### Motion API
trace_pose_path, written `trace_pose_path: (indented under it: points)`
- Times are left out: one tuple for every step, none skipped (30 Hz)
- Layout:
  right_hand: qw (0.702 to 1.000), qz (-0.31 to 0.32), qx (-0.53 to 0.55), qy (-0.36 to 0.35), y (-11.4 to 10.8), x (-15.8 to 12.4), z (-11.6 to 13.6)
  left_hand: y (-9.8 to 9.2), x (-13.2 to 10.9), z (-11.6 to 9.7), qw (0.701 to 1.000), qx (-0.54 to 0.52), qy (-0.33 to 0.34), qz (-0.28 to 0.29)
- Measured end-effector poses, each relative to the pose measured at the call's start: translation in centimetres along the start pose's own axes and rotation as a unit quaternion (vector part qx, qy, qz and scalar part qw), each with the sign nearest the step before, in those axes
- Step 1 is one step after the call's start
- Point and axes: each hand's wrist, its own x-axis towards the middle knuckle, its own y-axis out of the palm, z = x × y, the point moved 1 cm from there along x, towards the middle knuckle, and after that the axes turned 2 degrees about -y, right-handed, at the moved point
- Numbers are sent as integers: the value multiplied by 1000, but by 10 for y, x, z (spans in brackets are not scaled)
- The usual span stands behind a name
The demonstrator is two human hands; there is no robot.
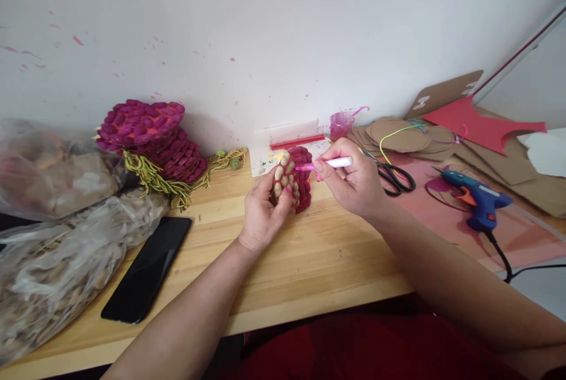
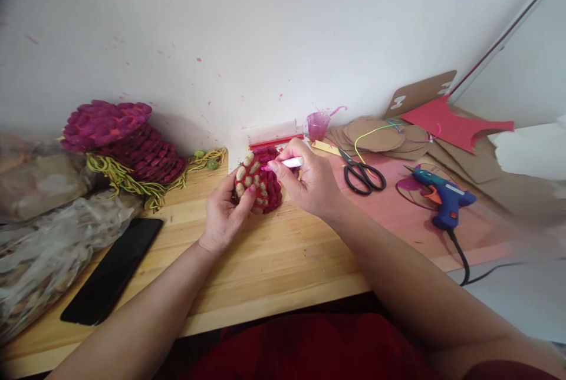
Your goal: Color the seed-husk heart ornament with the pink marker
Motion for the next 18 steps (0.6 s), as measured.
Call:
trace_pose_path:
  points:
    - [1000, 1, -10, -5, 1, 0, 0, 0, 0, 0, 1000, -5, -7, -1]
    - [1000, 4, -19, -9, 1, 0, 0, 0, 1, 0, 1000, -9, -14, -1]
    - [1000, 8, -25, -11, 2, 0, 0, 0, 1, 0, 1000, -13, -19, -1]
    - [999, 13, -30, -12, 2, 0, 1, 0, 2, 0, 1000, -18, -23, 0]
    - [999, 18, -33, -13, 2, 0, 1, 0, 2, 1, 999, -23, -27, 1]
    - [999, 24, -35, -16, 3, 0, 2, 0, 2, 1, 999, -27, -31, 1]
    - [999, 30, -38, -22, 3, 0, 2, 0, 2, 1, 999, -31, -36, 1]
    - [998, 35, -42, -32, 3, 0, 3, 0, 3, 2, 999, -34, -40, 2]
    - [997, 36, -46, -42, 3, 0, 3, 0, 3, 2, 998, -36, -44, 2]
    - [997, 36, -49, -51, 4, 0, 3, 0, 3, 2, 998, -37, -47, 0]
    - [996, 34, -50, -58, 4, 0, 3, 0, 3, 2, 998, -39, -48, -3]
    - [996, 33, -50, -62, 5, 0, 2, 0, 4, 2, 998, -41, -50, -5]
    - [996, 34, -47, -63, 5, 0, 1, 0, 4, 3, 998, -43, -51, -8]
    - [996, 39, -44, -60, 6, -1, 0, 0, 5, 3, 998, -45, -53, -10]
    - [997, 47, -40, -56, 7, -1, -1, 0, 5, 3, 997, -46, -56, -11]
    - [996, 57, -36, -51, 7, -1, -2, 0, 6, 3, 997, -48, -59, -11]
    - [996, 64, -33, -46, 7, -2, -3, 0, 6, 4, 997, -50, -62, -9]
    - [996, 66, -33, -43, 8, -2, -3, 0, 6, 4, 997, -52, -63, -9]
